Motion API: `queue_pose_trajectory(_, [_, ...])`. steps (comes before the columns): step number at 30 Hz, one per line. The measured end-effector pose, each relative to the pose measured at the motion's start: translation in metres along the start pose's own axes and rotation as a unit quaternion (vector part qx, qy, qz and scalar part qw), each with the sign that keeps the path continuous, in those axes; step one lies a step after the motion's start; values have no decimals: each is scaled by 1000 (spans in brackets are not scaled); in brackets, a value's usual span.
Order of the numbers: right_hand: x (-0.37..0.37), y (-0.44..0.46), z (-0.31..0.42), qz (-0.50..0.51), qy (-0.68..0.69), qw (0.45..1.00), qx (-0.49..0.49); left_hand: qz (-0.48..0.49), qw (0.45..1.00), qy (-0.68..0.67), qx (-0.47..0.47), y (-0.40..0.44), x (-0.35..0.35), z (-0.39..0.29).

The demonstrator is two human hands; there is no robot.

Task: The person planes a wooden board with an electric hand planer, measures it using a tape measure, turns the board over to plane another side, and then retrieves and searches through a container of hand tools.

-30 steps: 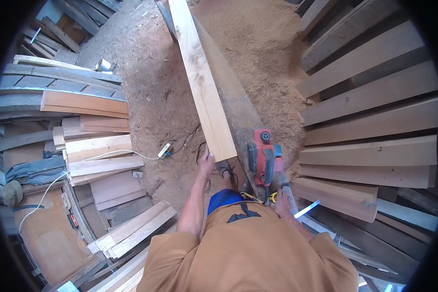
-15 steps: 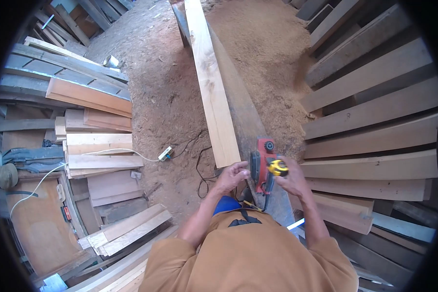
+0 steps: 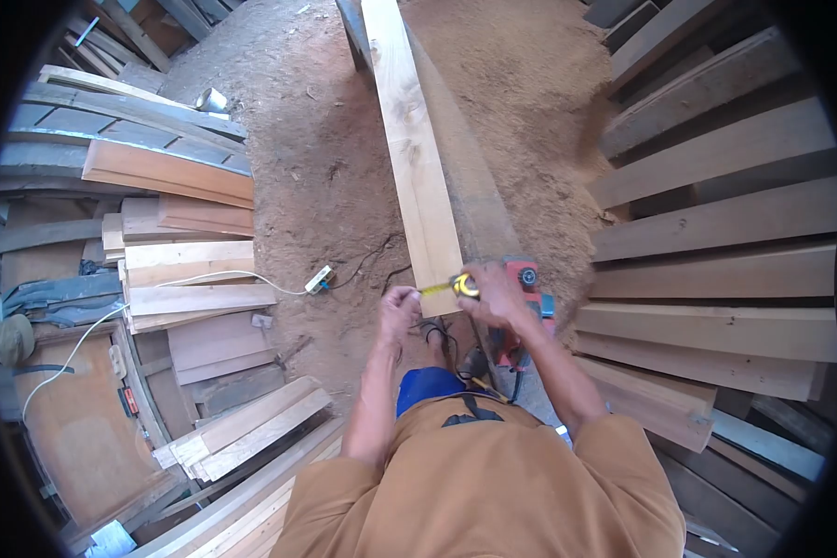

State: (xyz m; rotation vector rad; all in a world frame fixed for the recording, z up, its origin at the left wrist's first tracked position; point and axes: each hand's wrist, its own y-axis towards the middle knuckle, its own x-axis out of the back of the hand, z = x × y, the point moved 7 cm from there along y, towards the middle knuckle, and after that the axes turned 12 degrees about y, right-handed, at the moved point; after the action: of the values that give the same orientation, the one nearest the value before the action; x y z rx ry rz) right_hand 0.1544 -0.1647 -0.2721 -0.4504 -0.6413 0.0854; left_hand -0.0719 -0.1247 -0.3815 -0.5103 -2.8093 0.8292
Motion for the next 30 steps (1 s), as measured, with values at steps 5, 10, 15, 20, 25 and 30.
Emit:
queue_pose_trajectory(5, [34, 37, -35, -21, -98, 987, -125, -80, 992, 99, 15, 62, 20, 21])
queue_pose_trajectory(10, [34, 47, -61, -29, -101, 987, -124, -102, 990, 97, 12, 61, 6, 6])
queue_pose_trajectory(15, [35, 47, -64, -10, -94, 987, -129, -96, 991, 93, -9, 75, 11, 29])
queue_pose_trajectory(20, [36, 45, -64, -17, -91, 987, -129, -99, 990, 105, -7, 70, 9, 20])
queue_pose_trajectory(25, [36, 45, -63, -15, -89, 987, -131, -80, 991, 104, 12, 74, 12, 28])
queue_pose_trajectory(30, [42, 32, -48, -39, -17, 996, -81, -136, 989, 66, 3, 75, 11, 41])
